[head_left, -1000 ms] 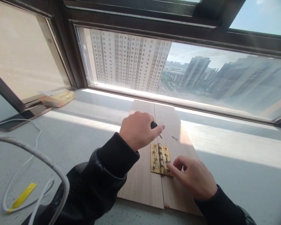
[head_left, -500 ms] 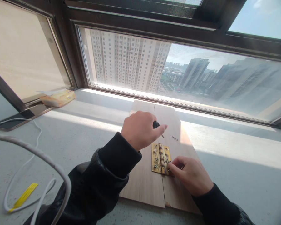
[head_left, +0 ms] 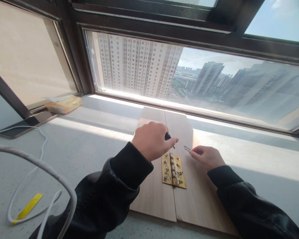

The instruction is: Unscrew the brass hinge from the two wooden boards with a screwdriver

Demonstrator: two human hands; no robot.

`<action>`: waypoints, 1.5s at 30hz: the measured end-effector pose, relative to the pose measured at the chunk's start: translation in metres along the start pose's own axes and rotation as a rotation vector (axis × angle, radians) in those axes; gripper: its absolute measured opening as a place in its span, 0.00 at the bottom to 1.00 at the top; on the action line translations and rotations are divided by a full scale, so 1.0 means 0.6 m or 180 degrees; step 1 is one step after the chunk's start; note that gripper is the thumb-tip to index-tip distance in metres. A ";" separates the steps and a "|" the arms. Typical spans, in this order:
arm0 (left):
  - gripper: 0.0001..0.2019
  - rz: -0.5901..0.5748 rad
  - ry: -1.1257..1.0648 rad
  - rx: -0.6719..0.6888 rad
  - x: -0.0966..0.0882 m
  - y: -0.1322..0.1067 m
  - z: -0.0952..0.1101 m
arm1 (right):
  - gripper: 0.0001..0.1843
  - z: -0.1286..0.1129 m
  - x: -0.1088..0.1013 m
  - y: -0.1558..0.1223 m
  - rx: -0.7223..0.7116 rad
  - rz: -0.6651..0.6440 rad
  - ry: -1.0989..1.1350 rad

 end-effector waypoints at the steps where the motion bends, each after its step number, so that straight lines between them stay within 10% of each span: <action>1: 0.23 0.0000 0.0021 0.0004 0.001 0.000 0.000 | 0.15 0.000 0.004 0.007 -0.0003 0.0059 -0.0021; 15: 0.11 -0.0752 -0.0802 0.0279 0.030 -0.008 0.018 | 0.22 0.016 -0.023 -0.141 0.0151 0.0585 0.0717; 45: 0.08 -0.0869 -0.0253 0.0753 0.042 -0.026 0.063 | 0.21 0.011 -0.022 -0.141 -0.0105 0.0315 0.0904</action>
Point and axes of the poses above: each hand's wrist, its own y-axis towards the middle knuckle, its own x-axis out of the palm, z = x × y, the point moved 2 cm from there along y, towards the middle knuckle, and after that the axes turned 10 degrees about z, right-handed, at the moved point
